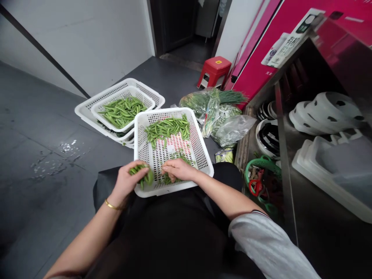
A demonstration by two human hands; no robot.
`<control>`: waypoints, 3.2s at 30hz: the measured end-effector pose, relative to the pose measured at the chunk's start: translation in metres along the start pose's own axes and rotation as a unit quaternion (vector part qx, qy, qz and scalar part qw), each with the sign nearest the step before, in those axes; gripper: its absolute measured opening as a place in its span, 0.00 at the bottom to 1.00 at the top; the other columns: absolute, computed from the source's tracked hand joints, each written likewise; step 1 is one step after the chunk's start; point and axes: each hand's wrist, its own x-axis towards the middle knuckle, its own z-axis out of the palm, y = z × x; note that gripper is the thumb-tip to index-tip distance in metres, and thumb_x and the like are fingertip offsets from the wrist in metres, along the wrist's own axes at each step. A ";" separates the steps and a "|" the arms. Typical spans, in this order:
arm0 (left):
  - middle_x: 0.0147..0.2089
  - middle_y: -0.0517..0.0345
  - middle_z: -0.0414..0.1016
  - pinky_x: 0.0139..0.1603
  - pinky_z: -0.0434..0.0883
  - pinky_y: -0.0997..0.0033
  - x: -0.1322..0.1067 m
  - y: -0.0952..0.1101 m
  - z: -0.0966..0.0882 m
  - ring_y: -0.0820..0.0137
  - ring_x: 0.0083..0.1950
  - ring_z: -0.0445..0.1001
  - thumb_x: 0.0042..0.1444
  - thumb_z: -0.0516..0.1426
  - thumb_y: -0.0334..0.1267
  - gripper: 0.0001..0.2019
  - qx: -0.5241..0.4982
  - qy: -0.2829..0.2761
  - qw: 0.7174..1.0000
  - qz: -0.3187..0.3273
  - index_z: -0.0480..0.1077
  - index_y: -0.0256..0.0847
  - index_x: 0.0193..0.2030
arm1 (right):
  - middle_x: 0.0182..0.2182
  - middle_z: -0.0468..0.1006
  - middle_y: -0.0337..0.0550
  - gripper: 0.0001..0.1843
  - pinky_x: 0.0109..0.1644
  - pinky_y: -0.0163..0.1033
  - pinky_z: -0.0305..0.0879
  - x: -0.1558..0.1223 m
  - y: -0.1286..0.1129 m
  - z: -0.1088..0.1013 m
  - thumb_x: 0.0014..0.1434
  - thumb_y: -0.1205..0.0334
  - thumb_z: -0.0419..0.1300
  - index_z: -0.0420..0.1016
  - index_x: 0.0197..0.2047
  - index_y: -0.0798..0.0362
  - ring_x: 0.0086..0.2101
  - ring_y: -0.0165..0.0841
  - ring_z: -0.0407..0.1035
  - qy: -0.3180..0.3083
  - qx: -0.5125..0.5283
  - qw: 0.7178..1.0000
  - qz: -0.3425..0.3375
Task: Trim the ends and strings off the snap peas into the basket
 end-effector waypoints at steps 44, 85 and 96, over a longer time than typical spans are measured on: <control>0.31 0.43 0.78 0.24 0.74 0.72 0.035 -0.048 -0.005 0.67 0.28 0.77 0.54 0.55 0.31 0.10 -0.225 -0.034 0.931 -0.284 0.72 0.26 0.39 | 0.43 0.71 0.50 0.14 0.46 0.36 0.62 0.092 0.052 -0.024 0.66 0.64 0.41 0.64 0.46 0.57 0.42 0.32 0.67 0.067 -0.520 0.851 -0.027; 0.19 0.64 0.68 0.14 0.59 0.85 0.026 -0.040 0.050 0.82 0.16 0.63 0.40 0.68 0.39 0.17 -0.308 -0.090 0.913 -0.253 0.63 0.35 0.25 | 0.28 0.75 0.45 0.10 0.36 0.34 0.62 0.027 0.000 -0.001 0.61 0.64 0.51 0.71 0.33 0.57 0.30 0.31 0.69 0.231 -0.445 0.859 -0.099; 0.21 0.61 0.71 0.11 0.62 0.85 0.021 -0.025 0.032 0.80 0.14 0.64 0.43 0.66 0.41 0.18 -0.244 -0.194 0.925 -0.218 0.60 0.37 0.29 | 0.28 0.73 0.39 0.06 0.33 0.31 0.63 0.018 -0.015 -0.020 0.54 0.63 0.60 0.71 0.34 0.56 0.28 0.26 0.67 0.207 -0.079 0.971 -0.089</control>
